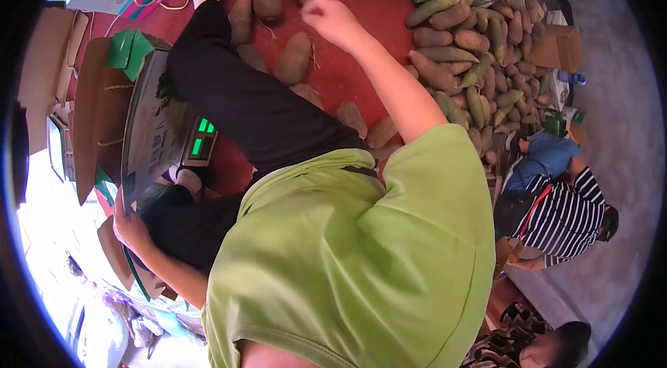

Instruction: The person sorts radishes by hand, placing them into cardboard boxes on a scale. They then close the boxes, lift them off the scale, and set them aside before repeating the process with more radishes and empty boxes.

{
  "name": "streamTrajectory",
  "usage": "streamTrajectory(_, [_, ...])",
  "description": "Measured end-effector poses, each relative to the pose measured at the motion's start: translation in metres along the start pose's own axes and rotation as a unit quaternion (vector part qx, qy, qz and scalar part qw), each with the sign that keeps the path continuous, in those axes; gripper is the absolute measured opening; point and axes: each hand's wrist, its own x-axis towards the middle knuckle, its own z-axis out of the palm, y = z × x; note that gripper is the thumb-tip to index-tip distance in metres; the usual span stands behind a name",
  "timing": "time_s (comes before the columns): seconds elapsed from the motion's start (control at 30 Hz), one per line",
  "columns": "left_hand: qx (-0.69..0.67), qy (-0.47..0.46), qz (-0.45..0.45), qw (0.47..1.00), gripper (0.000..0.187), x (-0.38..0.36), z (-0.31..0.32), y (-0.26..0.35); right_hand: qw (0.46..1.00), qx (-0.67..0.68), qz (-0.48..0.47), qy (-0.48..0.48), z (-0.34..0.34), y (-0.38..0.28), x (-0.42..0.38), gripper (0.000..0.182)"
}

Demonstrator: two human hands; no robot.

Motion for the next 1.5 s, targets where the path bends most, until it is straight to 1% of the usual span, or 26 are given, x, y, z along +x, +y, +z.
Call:
streamTrajectory(0.03, [-0.002, -0.001, 0.005, 1.000, 0.050, -0.001, -0.001, 0.001, 0.998, -0.056, 0.026, 0.014, -0.006, 0.032, -0.016, 0.014])
streamTrajectory(0.1, [0.007, -0.001, 0.010, 1.000, 0.049, 0.000, 0.001, -0.001, 0.986, -0.085, 0.140, 0.004, -0.011, 0.096, -0.048, 0.017])
streamTrajectory(0.17, [0.016, -0.004, 0.008, 1.000, 0.045, -0.001, 0.003, -0.008, 0.965, -0.108, 0.239, -0.004, -0.005, 0.171, -0.079, 0.027])
streamTrajectory(0.23, [0.031, -0.009, 0.005, 0.999, 0.045, 0.000, 0.005, -0.010, 0.950, -0.147, 0.273, -0.024, 0.000, 0.182, -0.117, 0.038])
streamTrajectory(0.27, [0.044, -0.013, -0.002, 0.999, 0.045, 0.000, 0.005, -0.011, 0.950, -0.144, 0.277, -0.024, 0.008, 0.192, -0.133, 0.038])
streamTrajectory(0.33, [0.039, -0.005, 0.012, 0.999, 0.044, -0.001, 0.008, -0.016, 0.924, -0.147, 0.352, -0.024, 0.025, 0.209, -0.159, 0.052])
streamTrajectory(0.37, [0.033, 0.005, 0.023, 0.999, 0.043, 0.000, 0.008, -0.017, 0.924, -0.145, 0.352, -0.024, 0.031, 0.205, -0.166, 0.052])
streamTrajectory(0.43, [0.044, 0.002, 0.017, 0.999, 0.042, 0.000, 0.008, -0.018, 0.907, -0.158, 0.387, -0.059, 0.043, 0.195, -0.177, 0.077])
streamTrajectory(0.47, [0.053, -0.001, 0.010, 0.999, 0.041, 0.000, 0.008, -0.018, 0.907, -0.157, 0.387, -0.060, 0.048, 0.189, -0.178, 0.077])
streamTrajectory(0.53, [0.054, 0.001, 0.014, 0.998, 0.040, 0.000, 0.009, -0.018, 0.885, -0.223, 0.393, -0.111, 0.060, 0.178, -0.173, 0.087])
streamTrajectory(0.63, [0.040, 0.003, 0.014, 0.999, 0.041, 0.001, 0.008, -0.018, 0.877, -0.275, 0.359, -0.161, 0.067, 0.158, -0.160, 0.090])
streamTrajectory(0.67, [0.026, -0.001, 0.011, 1.000, 0.043, 0.001, 0.008, -0.016, 0.879, -0.276, 0.355, -0.161, 0.069, 0.157, -0.157, 0.090])
streamTrajectory(0.73, [0.014, -0.005, 0.004, 1.000, 0.046, 0.001, 0.006, -0.014, 0.862, -0.316, 0.338, -0.206, 0.075, 0.158, -0.151, 0.088])
streamTrajectory(0.77, [0.001, -0.011, 0.000, 1.000, 0.050, 0.001, 0.006, -0.013, 0.864, -0.318, 0.332, -0.206, 0.077, 0.161, -0.150, 0.088])
streamTrajectory(0.83, [-0.001, -0.006, -0.006, 1.000, 0.053, 0.001, 0.006, -0.010, 0.850, -0.307, 0.370, -0.217, 0.082, 0.169, -0.151, 0.085])
streamTrajectory(0.87, [-0.002, -0.006, -0.007, 1.000, 0.056, 0.001, 0.005, -0.007, 0.852, -0.308, 0.363, -0.219, 0.083, 0.169, -0.152, 0.085])
streamTrajectory(0.93, [-0.008, 0.000, -0.008, 1.000, 0.061, 0.001, 0.004, -0.004, 0.860, -0.298, 0.380, -0.166, 0.090, 0.168, -0.155, 0.082])
streamTrajectory(0.97, [-0.008, -0.004, -0.013, 1.000, 0.062, 0.001, 0.003, -0.002, 0.864, -0.299, 0.367, -0.173, 0.092, 0.172, -0.158, 0.082])
streamTrajectory(1.03, [0.012, -0.015, -0.034, 0.999, 0.061, 0.001, -0.001, 0.005, 0.883, -0.316, 0.322, -0.130, 0.089, 0.183, -0.164, 0.080])
streamTrajectory(1.07, [0.027, -0.016, -0.023, 0.999, 0.060, 0.001, -0.003, 0.007, 0.897, -0.304, 0.304, -0.104, 0.085, 0.182, -0.164, 0.080])
streamTrajectory(1.17, [0.024, -0.008, -0.021, 0.999, 0.059, 0.002, -0.006, 0.010, 0.917, -0.277, 0.285, -0.043, 0.067, 0.158, -0.148, 0.084])
streamTrajectory(1.23, [0.016, 0.002, -0.028, 0.999, 0.056, 0.002, -0.007, 0.012, 0.939, -0.251, 0.236, 0.017, 0.054, 0.137, -0.127, 0.085])
streamTrajectory(1.3, [0.021, -0.002, -0.033, 0.999, 0.051, 0.003, -0.012, 0.018, 0.963, -0.217, 0.149, 0.063, 0.041, 0.107, -0.099, 0.082])
streamTrajectory(1.37, [0.029, -0.004, -0.030, 0.999, 0.048, 0.003, -0.014, 0.020, 0.976, -0.191, 0.029, 0.100, 0.029, 0.081, -0.068, 0.081])
streamTrajectory(1.43, [0.036, -0.002, -0.015, 0.999, 0.046, 0.002, -0.013, 0.017, 0.977, -0.153, -0.062, 0.137, 0.019, 0.033, -0.035, 0.078])
streamTrajectory(1.5, [0.032, 0.004, -0.010, 0.999, 0.046, 0.001, -0.012, 0.014, 0.980, -0.076, -0.109, 0.147, 0.012, -0.033, -0.011, 0.074])
